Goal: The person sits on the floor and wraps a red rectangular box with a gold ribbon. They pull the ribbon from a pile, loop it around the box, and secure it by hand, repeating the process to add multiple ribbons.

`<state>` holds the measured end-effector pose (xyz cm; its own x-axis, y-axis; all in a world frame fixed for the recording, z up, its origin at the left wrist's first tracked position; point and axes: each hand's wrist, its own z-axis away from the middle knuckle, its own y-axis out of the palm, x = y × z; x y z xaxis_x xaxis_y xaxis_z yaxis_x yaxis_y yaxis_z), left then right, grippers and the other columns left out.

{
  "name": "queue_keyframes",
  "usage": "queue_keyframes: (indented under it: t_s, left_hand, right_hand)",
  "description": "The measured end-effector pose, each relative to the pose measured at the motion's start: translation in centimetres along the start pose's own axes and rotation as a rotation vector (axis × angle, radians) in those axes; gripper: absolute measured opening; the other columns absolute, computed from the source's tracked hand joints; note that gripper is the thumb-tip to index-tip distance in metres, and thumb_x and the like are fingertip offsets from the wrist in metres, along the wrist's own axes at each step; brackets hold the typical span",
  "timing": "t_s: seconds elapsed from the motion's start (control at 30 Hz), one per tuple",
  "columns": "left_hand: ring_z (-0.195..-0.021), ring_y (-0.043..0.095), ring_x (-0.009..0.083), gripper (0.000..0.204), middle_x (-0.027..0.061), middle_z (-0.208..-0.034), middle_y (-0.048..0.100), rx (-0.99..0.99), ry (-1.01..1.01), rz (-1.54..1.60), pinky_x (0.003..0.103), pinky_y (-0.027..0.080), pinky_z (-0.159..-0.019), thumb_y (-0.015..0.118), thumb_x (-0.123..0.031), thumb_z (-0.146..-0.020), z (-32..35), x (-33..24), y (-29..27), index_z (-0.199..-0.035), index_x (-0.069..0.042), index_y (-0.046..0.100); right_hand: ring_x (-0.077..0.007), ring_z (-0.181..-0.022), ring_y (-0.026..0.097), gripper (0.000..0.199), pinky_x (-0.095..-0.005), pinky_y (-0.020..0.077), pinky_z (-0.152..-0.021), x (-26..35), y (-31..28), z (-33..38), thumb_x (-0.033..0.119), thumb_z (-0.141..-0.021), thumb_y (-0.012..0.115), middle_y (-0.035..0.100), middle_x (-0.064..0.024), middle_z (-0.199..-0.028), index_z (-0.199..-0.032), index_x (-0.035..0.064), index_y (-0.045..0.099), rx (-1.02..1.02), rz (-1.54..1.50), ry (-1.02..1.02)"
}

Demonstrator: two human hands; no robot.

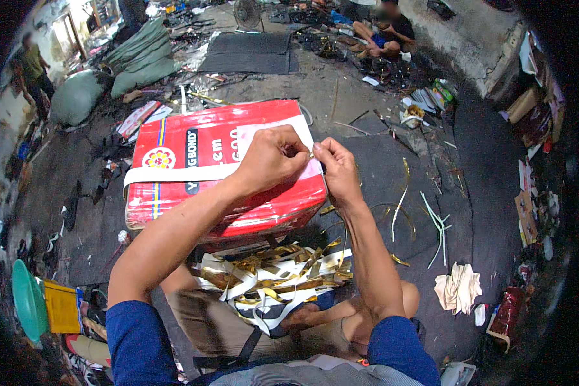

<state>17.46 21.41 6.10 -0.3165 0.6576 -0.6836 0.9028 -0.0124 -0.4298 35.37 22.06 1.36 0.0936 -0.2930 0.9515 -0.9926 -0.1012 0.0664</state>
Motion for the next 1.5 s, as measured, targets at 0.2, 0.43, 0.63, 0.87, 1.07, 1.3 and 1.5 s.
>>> queue_keyframes:
  t_s: [0.2, 0.43, 0.63, 0.87, 1.07, 1.3, 1.5]
  left_hand:
    - [-0.065, 0.065, 0.0141, 0.012, 0.0087, -0.073, 0.068, -0.022, -0.003, 0.033, 0.03, 0.051, -0.059, 0.075, -0.008, -0.084, -0.7, 0.1, 1.1, -0.08, 0.003, 0.072]
    - [-0.066, 0.065, 0.0139, 0.013, 0.0096, -0.074, 0.068, -0.018, -0.001, 0.006, 0.03, 0.052, -0.06, 0.075, -0.009, -0.084, -1.0, -0.2, 1.2, -0.079, 0.002, 0.071]
    - [-0.065, 0.064, 0.0125, 0.01, 0.0084, -0.076, 0.069, -0.028, 0.023, 0.005, 0.029, 0.052, -0.061, 0.075, -0.007, -0.083, -0.7, 0.8, 1.3, -0.08, 0.002, 0.071]
    - [-0.07, 0.065, 0.011, 0.009, 0.0055, -0.078, 0.071, -0.018, -0.039, -0.043, 0.026, 0.052, -0.063, 0.078, -0.007, -0.082, 0.0, 0.1, 0.3, -0.082, 0.0, 0.073]
    - [-0.067, 0.069, 0.0158, 0.008, 0.0093, -0.078, 0.071, -0.036, -0.041, -0.099, 0.03, 0.054, -0.063, 0.076, -0.007, -0.079, -0.4, -0.6, 0.7, -0.082, 0.001, 0.076]
    - [-0.067, 0.067, 0.0127, 0.008, 0.0073, -0.079, 0.071, -0.023, -0.008, -0.122, 0.028, 0.053, -0.062, 0.077, -0.008, -0.082, -0.4, -0.5, 0.7, -0.083, 0.0, 0.076]
    - [-0.065, 0.066, 0.0161, 0.007, 0.0096, -0.075, 0.069, -0.049, -0.025, -0.088, 0.03, 0.052, -0.061, 0.076, -0.007, -0.08, 0.0, -0.4, 0.5, -0.081, 0.001, 0.076]
  right_hand:
    - [-0.0009, -0.042, 0.032, 0.017, -0.0211, 0.0235, -0.035, 1.5, -1.3, 1.0, 0.025, -0.104, 0.062, 0.043, 0.0095, -0.063, -0.09, 0.0185, 0.053, 0.062, -0.486, 0.486]
    - [-0.0191, -0.054, 0.059, 0.054, -0.0349, 0.0478, -0.048, 3.6, -2.3, -2.8, 0.056, -0.104, 0.05, 0.061, -0.0065, -0.069, -0.085, 0.0065, 0.063, 0.031, 0.159, 0.326]
    - [-0.0351, -0.068, 0.067, 0.047, -0.0474, 0.0502, -0.068, -0.6, -1.3, -6.7, 0.036, -0.102, 0.056, 0.067, -0.025, -0.077, -0.086, -0.0075, 0.065, -0.061, 1.029, -0.303]
    - [-0.0402, -0.078, 0.069, 0.036, -0.0486, 0.052, -0.071, -0.4, -0.2, -4.7, 0.024, -0.099, 0.056, 0.07, -0.0268, -0.081, -0.083, -0.0047, 0.07, -0.106, 0.636, -0.122]
    - [-0.0424, -0.079, 0.07, 0.032, -0.049, 0.0524, -0.072, -3.3, -0.8, -3.9, 0.021, -0.1, 0.058, 0.07, -0.0255, -0.082, -0.084, -0.0038, 0.069, -0.216, 0.516, -0.062]
    - [-0.0453, -0.08, 0.066, 0.03, -0.0516, 0.0501, -0.072, -6.6, -1.9, -3.2, 0.02, -0.1, 0.057, 0.068, -0.0249, -0.082, -0.084, -0.0041, 0.064, -0.285, 0.56, -0.08]
    - [-0.0474, -0.082, 0.065, 0.03, -0.054, 0.0487, -0.073, -8.9, -2.5, -2.4, 0.021, -0.099, 0.057, 0.067, -0.0261, -0.083, -0.084, -0.0032, 0.064, -0.338, 0.576, -0.069]
